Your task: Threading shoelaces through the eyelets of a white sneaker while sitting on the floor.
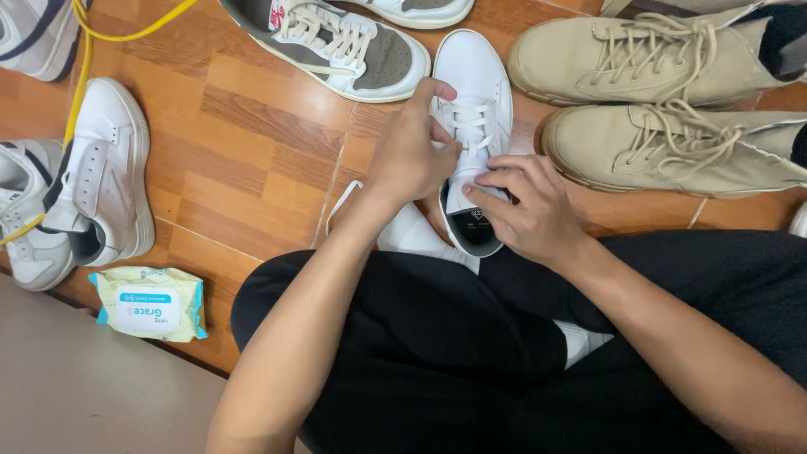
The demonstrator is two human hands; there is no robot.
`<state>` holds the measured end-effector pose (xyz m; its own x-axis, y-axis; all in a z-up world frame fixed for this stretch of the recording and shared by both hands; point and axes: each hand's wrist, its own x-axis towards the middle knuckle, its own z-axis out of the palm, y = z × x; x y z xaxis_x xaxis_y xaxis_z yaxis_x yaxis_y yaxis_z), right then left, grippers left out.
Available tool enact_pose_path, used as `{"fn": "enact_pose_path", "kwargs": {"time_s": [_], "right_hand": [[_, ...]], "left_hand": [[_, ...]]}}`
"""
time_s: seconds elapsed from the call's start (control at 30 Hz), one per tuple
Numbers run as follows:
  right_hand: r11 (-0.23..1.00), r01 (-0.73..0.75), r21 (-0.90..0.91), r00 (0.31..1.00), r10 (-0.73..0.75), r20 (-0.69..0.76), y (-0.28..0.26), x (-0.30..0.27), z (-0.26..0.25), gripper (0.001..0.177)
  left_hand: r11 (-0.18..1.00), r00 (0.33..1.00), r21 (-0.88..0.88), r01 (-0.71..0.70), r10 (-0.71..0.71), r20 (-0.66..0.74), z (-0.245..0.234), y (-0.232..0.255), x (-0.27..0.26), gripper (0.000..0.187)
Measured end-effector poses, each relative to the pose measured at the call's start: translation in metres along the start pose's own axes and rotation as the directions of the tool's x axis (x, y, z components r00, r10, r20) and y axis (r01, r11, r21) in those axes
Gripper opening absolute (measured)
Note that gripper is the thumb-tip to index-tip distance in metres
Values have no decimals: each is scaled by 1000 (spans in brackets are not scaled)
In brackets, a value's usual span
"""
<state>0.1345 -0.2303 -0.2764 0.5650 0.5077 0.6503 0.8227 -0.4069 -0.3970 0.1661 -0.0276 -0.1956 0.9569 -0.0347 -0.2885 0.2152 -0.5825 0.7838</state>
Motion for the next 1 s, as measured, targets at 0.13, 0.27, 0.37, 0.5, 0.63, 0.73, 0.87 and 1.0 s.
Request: {"fn": "enact_pose_path", "kwargs": {"time_s": [0.13,0.27,0.37,0.5,0.63,0.73,0.87,1.0], "right_hand": [[1000,14,10,1000,-14,-10,1,5,0,12],[1000,12,12,1000,-12,6,0,2,-1,11],[1000,15,13,1000,-15,9,1,-2,0,12],[1000,4,20,1000,-4,17,0,0,-1,11],[999,27,30,997,-29,74,0,4,-7,11],[998,58,36,991,-61,115,-1,6,-10,17],[998,52,46,991,-57,121,1,5,-10,16],[998,33,56,989,-41,144,1,2,-10,21]], "left_hand": [[1000,1000,-20,-8,8,6,3,-3,5,51],[1000,1000,16,11,-11,-5,8,-4,7,47],[999,999,35,19,-18,-29,11,-5,9,44],[999,1000,44,5,-4,-16,13,0,7,42],[998,998,24,55,-55,-17,20,-5,9,38],[994,994,15,109,-108,-24,21,-4,8,36],[995,994,-19,95,-96,-53,24,-7,9,37],[991,990,-45,123,-125,-57,26,-10,14,37]]}}
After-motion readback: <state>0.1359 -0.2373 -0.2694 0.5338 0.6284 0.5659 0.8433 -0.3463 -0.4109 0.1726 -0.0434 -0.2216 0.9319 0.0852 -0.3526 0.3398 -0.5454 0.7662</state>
